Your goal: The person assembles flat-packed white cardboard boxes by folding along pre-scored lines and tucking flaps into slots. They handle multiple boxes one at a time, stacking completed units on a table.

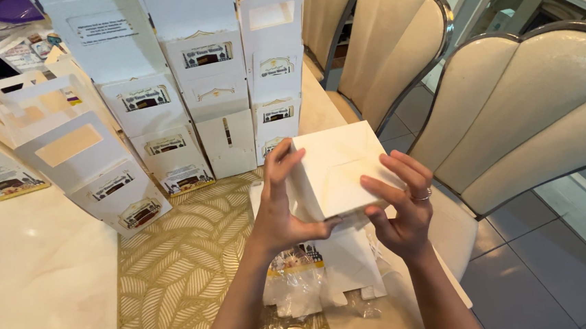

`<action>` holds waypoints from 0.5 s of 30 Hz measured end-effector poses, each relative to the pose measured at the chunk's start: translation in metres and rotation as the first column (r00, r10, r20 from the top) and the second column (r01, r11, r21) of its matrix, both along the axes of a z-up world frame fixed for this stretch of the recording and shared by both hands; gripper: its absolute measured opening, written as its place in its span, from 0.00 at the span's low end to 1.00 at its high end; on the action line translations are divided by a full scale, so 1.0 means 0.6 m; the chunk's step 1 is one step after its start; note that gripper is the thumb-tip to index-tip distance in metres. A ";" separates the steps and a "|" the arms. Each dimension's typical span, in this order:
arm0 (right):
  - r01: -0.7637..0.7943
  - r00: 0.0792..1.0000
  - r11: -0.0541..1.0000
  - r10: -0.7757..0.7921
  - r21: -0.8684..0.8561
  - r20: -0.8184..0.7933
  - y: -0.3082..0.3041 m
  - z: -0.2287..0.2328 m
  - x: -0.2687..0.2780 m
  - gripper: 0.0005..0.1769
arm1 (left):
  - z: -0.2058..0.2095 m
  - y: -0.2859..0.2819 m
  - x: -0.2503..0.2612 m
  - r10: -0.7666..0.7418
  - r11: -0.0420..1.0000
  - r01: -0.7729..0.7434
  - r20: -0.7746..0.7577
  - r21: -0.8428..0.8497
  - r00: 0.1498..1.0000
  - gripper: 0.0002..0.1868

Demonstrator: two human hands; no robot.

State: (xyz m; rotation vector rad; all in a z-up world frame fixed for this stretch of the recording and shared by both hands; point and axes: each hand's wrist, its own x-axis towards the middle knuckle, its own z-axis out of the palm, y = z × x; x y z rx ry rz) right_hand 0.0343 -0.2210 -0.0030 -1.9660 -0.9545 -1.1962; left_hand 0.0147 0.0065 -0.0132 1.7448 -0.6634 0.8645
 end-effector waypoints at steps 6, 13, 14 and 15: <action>-0.459 0.717 0.768 0.617 0.446 -0.325 -0.028 -0.020 0.026 0.33 | -0.028 0.012 0.025 -0.301 0.846 0.160 -0.209 -0.508 0.930 0.53; -0.521 0.572 0.797 0.592 0.306 -0.568 -0.038 -0.026 0.053 0.52 | -0.052 0.027 0.072 -0.738 0.328 0.152 -0.153 -0.932 0.658 0.42; -0.550 0.535 0.764 0.632 0.337 -0.561 -0.036 -0.027 0.056 0.56 | -0.053 0.026 0.073 -0.764 0.275 0.152 -0.120 -0.949 0.634 0.41; -0.576 0.495 0.729 0.671 0.370 -0.552 -0.032 -0.029 0.058 0.60 | -0.053 0.025 0.070 -0.788 0.222 0.148 -0.088 -0.964 0.609 0.40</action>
